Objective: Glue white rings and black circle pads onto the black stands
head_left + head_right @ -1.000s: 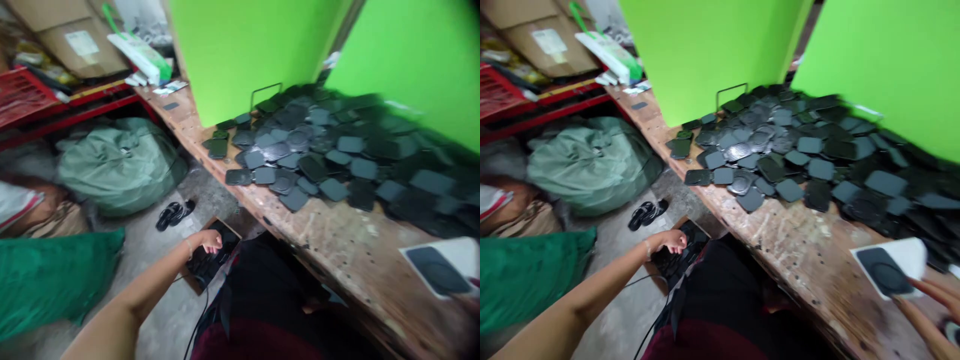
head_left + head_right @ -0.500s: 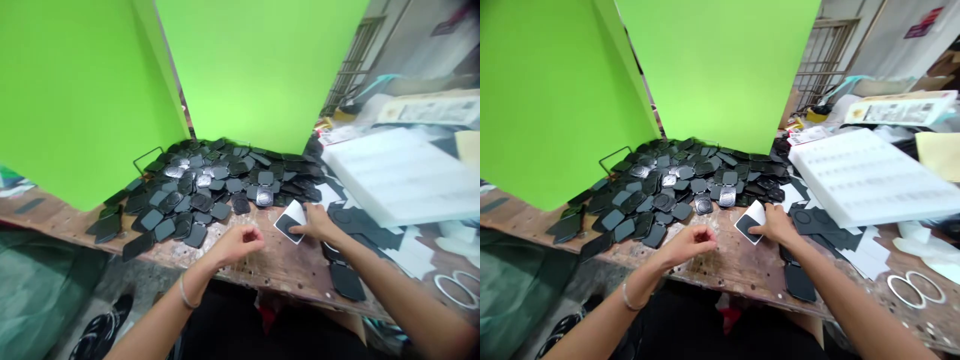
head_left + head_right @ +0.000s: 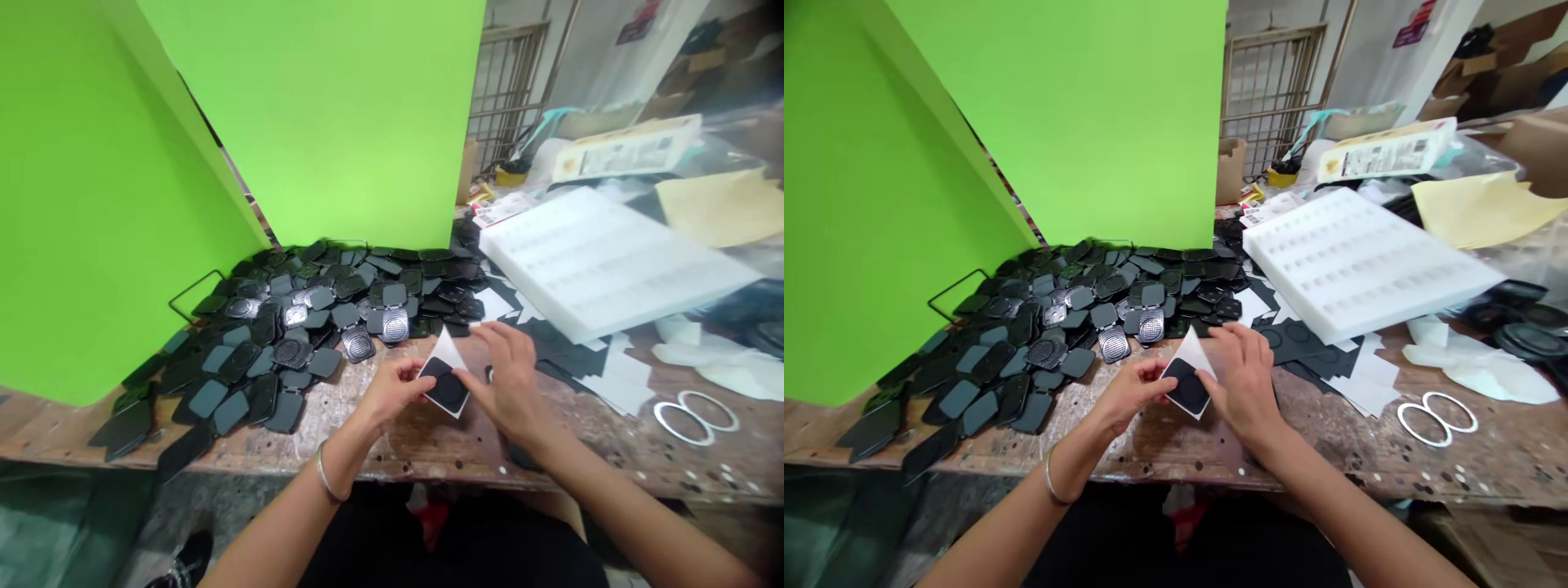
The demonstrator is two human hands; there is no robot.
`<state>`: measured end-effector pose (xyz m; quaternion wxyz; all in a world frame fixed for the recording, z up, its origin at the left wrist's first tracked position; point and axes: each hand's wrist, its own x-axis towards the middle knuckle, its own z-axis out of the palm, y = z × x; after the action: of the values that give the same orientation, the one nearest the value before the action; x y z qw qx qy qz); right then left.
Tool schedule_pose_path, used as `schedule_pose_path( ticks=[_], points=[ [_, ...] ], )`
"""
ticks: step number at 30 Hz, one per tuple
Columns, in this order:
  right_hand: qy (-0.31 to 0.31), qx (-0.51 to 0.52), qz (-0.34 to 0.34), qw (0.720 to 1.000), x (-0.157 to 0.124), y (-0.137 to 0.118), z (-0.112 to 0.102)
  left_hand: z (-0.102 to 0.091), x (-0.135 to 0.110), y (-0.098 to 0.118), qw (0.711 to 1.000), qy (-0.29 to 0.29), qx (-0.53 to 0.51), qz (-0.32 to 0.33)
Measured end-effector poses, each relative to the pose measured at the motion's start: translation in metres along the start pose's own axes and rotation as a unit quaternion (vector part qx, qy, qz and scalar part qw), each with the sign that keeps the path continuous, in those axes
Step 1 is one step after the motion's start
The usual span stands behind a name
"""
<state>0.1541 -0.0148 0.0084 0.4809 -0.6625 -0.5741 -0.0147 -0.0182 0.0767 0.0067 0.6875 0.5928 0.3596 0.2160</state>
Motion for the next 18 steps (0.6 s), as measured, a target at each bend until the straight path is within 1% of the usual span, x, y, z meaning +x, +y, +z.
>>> schedule_pose_path(
  ticks=[1,2,3,4,6,8,10,14,16,18],
  points=[
    [0.023,-0.038,-0.061,0.997,-0.004,-0.004,-0.001,0.003,-0.004,0.002,1.000,0.001,-0.003,0.001],
    [0.019,-0.055,-0.109,0.992,-0.007,-0.008,-0.001,0.005,-0.007,0.003,1.000,-0.001,-0.006,0.004],
    [0.003,-0.055,-0.138,0.989,-0.009,-0.011,-0.001,0.008,-0.010,0.004,1.000,-0.003,-0.008,0.009],
    [-0.017,-0.042,-0.151,0.987,-0.010,-0.013,-0.001,0.010,-0.013,0.005,1.000,-0.007,-0.010,0.018],
    [-0.054,0.005,-0.140,0.989,-0.010,-0.016,-0.002,0.014,-0.018,0.008,0.999,-0.024,-0.012,0.038],
    [-0.074,0.048,-0.118,0.989,-0.009,-0.018,-0.003,0.017,-0.022,0.010,0.998,-0.043,-0.006,0.049],
    [-0.081,0.065,-0.119,0.987,-0.010,-0.018,-0.004,0.020,-0.025,0.011,0.998,-0.037,0.010,0.053],
    [-0.036,0.049,-0.171,0.983,-0.016,-0.021,-0.005,0.025,-0.024,0.006,0.998,0.032,-0.002,0.049],
    [-0.012,0.046,-0.174,0.984,-0.020,-0.022,-0.004,0.028,-0.022,0.004,0.998,0.037,-0.034,0.039],
    [0.000,0.051,-0.155,0.987,-0.022,-0.022,-0.004,0.031,-0.021,0.003,0.997,0.035,-0.060,0.031]
  ],
)
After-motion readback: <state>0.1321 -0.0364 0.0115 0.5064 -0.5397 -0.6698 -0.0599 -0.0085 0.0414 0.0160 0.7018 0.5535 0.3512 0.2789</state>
